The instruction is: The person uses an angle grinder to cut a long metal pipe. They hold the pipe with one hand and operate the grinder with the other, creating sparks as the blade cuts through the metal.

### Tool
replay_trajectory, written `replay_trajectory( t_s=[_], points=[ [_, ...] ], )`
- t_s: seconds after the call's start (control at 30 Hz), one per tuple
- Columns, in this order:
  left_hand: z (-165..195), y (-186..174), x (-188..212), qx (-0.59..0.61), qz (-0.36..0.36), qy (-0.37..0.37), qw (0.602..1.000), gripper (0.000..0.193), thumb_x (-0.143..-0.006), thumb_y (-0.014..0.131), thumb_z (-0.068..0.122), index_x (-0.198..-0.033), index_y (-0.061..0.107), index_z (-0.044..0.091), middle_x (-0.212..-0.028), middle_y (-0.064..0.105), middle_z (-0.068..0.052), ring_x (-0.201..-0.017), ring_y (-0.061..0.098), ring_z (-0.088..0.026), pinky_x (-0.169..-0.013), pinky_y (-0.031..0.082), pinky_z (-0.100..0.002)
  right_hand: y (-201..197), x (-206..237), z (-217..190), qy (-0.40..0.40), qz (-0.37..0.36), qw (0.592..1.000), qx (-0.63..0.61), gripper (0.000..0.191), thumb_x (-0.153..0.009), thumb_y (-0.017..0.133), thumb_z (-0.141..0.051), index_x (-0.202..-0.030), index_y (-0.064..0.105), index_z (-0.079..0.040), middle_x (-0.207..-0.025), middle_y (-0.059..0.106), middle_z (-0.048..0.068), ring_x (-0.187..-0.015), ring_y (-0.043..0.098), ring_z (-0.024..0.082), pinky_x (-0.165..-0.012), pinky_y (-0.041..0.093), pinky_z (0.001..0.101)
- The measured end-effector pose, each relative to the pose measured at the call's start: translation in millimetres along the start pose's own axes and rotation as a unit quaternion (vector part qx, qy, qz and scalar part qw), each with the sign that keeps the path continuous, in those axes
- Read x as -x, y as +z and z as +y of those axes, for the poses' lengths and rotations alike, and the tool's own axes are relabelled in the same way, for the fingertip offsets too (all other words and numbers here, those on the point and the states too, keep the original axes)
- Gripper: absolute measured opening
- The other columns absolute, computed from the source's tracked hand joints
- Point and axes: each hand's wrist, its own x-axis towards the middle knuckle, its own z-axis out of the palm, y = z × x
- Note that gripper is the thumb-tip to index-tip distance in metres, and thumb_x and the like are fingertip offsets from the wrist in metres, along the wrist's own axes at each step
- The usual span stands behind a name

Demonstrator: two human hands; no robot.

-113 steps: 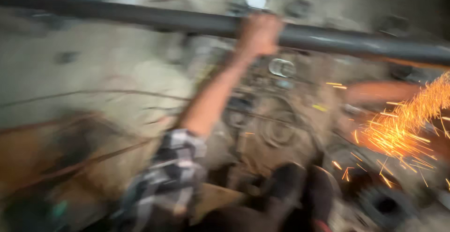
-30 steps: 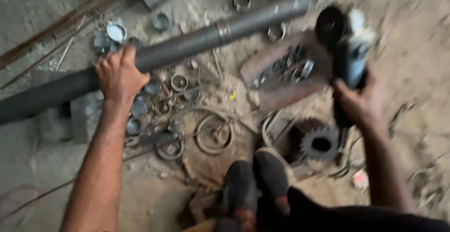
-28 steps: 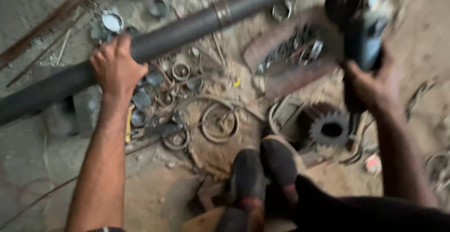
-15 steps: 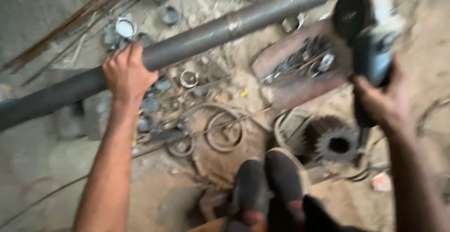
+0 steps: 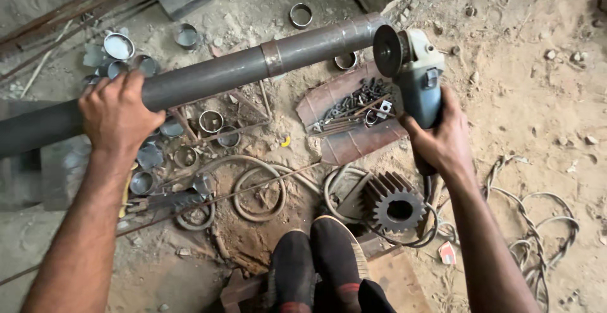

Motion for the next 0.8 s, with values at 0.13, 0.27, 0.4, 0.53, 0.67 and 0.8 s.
replay_trajectory(
  t_s=[0.13,0.27,0.4,0.53,0.67,0.8],
  points=[
    [-1.6,1.1,-2.3,0.006,-0.018,0.001,1.0,0.056,-0.07,0.093,0.033,-0.116,0.073,0.006,-0.103,0.075,-0.012,-0.098,0.073,-0.031,-0.097,0.057,-0.051,1.6,-4.2,2.0,-0.004,0.0,1.0,0.019,0.082,-0.077,0.081,-0.031,-0.145,0.047,-0.002,-0.119,0.068,0.025,-0.099,0.071,0.034,-0.087,0.058,0.0461],
    [3.7,-5.0,-4.2,0.006,-0.021,0.0,1.0,0.063,-0.067,0.093,0.032,-0.122,0.074,0.007,-0.107,0.077,-0.013,-0.097,0.074,-0.031,-0.095,0.057,-0.052,3.8,-5.6,8.2,-0.02,0.012,0.998,0.059,0.08,-0.079,0.084,-0.037,-0.143,0.051,-0.002,-0.121,0.064,0.029,-0.104,0.067,0.039,-0.086,0.055,0.0504],
    [1.0,-12.8,-13.2,0.067,-0.126,-0.054,0.988,0.06,-0.067,0.093,0.031,-0.118,0.074,0.006,-0.107,0.076,-0.016,-0.095,0.073,-0.038,-0.09,0.057,-0.055,10.8,-10.1,16.8,-0.001,0.014,0.999,0.052,0.076,-0.077,0.079,-0.037,-0.141,0.054,-0.005,-0.119,0.069,0.024,-0.104,0.071,0.036,-0.091,0.057,0.0489],
    [-15.1,-10.2,-46.6,0.127,-0.219,-0.059,0.966,0.116,-0.042,0.104,0.036,-0.142,0.058,-0.001,-0.134,0.055,-0.029,-0.095,0.069,-0.048,-0.082,0.059,-0.055,14.1,-14.3,21.6,-0.035,0.038,0.994,0.094,0.083,-0.077,0.083,-0.039,-0.144,0.051,-0.002,-0.117,0.065,0.028,-0.104,0.066,0.041,-0.089,0.053,0.0526],
    [-16.3,-7.5,-69.9,0.126,-0.378,-0.054,0.916,0.083,-0.049,0.098,0.027,-0.123,0.069,0.004,-0.114,0.069,-0.025,-0.096,0.073,-0.043,-0.085,0.061,-0.051,11.8,-13.3,18.7,0.003,0.01,0.995,0.098,0.08,-0.078,0.081,-0.042,-0.141,0.053,-0.003,-0.113,0.069,0.027,-0.102,0.069,0.039,-0.091,0.055,0.0525],
    [-6.4,-22.2,-71.2,0.131,-0.395,-0.042,0.908,0.056,-0.056,0.092,0.022,-0.106,0.078,0.002,-0.104,0.077,-0.025,-0.095,0.077,-0.038,-0.089,0.062,-0.047,8.3,-11.2,14.2,-0.022,0.02,0.995,0.093,0.077,-0.079,0.081,-0.04,-0.139,0.053,-0.001,-0.114,0.068,0.028,-0.102,0.068,0.04,-0.089,0.054,0.053]
  ],
)
